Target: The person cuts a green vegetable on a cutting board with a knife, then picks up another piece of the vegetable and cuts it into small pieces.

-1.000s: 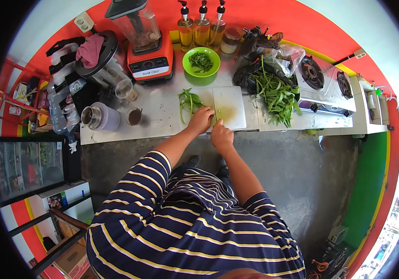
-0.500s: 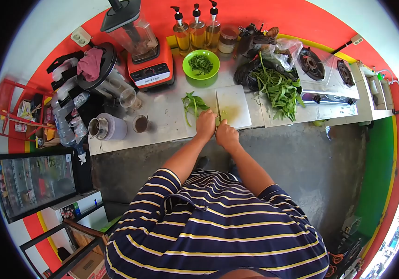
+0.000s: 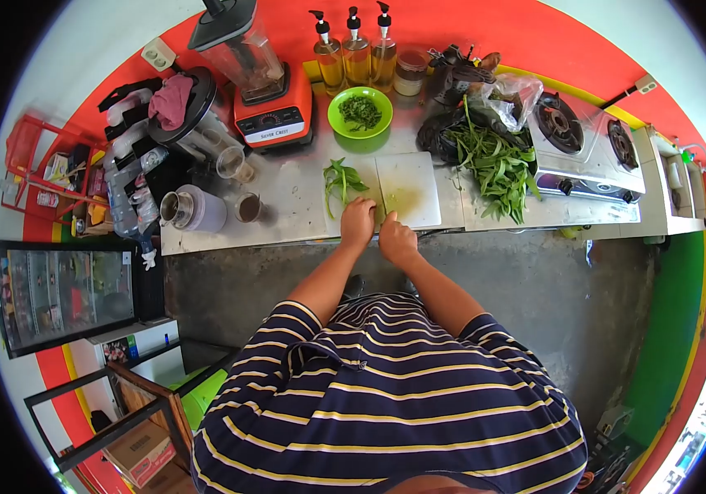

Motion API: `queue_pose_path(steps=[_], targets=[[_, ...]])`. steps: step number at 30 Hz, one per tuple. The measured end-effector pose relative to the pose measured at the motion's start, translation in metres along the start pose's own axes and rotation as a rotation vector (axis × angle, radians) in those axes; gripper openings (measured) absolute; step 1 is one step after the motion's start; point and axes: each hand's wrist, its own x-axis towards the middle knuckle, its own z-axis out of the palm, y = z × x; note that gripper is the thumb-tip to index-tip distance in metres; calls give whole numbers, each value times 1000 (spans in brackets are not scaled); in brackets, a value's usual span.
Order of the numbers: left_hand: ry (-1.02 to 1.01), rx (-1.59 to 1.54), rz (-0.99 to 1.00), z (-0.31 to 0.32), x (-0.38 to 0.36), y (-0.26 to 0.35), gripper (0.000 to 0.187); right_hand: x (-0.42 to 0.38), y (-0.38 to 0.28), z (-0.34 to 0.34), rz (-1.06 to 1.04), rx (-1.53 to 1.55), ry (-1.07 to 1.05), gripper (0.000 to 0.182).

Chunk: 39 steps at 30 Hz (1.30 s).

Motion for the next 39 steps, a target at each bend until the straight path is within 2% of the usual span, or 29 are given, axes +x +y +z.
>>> queue_pose_path(steps=[6, 9, 11, 18, 21, 23, 26, 33, 36, 39], targets=[[-21, 121, 95, -6, -10, -5, 16, 12, 5, -7, -114, -86, 49, 22], [-25, 67, 79, -5, -3, -9, 18, 6, 7, -10, -89, -47, 23, 20], [-80, 140, 13, -5, 0, -6, 20, 1, 9, -8, -69, -62, -8, 20], [-101, 184, -10, -2, -1, -10, 25, 16, 6, -26, -160, -147, -57, 24], [-45, 143, 6, -1, 2, -10, 20, 10, 7, -24, -142, -111, -69, 24], [-41, 84, -108, -5, 3, -3, 18, 3, 8, -16, -122, -170, -69, 25], [-52, 64, -160, -6, 5, -5, 15, 15, 3, -12, -102, -135, -74, 25], [-96, 63, -182, -5, 5, -12, 13, 11, 6, -17, -144, -132, -74, 25], [-26, 5, -166, 2, 5, -15, 12, 6, 9, -12, -113, -124, -52, 28], [-33, 33, -171, 0, 3, -15, 13, 8, 2, -23, -120, -158, -135, 29]])
